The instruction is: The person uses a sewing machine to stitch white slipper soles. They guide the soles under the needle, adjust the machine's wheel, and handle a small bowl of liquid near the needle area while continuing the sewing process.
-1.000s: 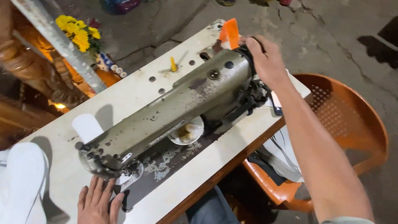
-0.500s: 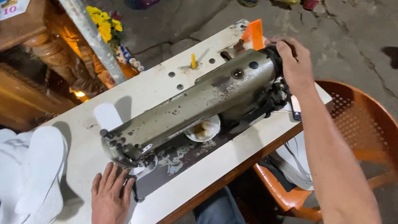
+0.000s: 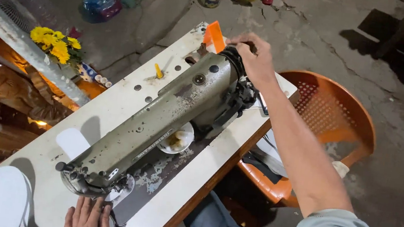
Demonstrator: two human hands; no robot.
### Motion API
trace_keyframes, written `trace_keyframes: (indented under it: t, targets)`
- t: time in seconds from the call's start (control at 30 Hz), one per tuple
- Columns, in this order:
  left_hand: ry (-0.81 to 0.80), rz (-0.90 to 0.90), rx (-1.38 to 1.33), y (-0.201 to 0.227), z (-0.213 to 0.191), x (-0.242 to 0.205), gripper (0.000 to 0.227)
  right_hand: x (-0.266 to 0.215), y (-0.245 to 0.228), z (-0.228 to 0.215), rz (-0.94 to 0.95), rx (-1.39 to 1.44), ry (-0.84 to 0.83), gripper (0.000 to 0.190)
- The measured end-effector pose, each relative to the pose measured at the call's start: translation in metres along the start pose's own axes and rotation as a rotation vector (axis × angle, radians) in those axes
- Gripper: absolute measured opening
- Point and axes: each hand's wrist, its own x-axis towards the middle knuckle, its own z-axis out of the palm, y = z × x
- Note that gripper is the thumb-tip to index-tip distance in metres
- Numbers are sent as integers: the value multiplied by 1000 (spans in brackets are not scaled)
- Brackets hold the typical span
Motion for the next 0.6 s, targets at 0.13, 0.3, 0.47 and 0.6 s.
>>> trace_keyframes:
  t: [0.13,0.3,0.47,0.6]
  targets:
    - [45,29,-2,-3,5,-1,32,6,-18,4,182,-86,0,17]
    - [-37,36,63,3,-7,5,34,6,-23,7,429,-233,-127,37]
    - [-173,52,-38,7,-31,17,30,23,45,9,64,-130,-54,22]
    - [-210,83,-122,14,-47,26,36,32,54,12,250,-453,-97,55]
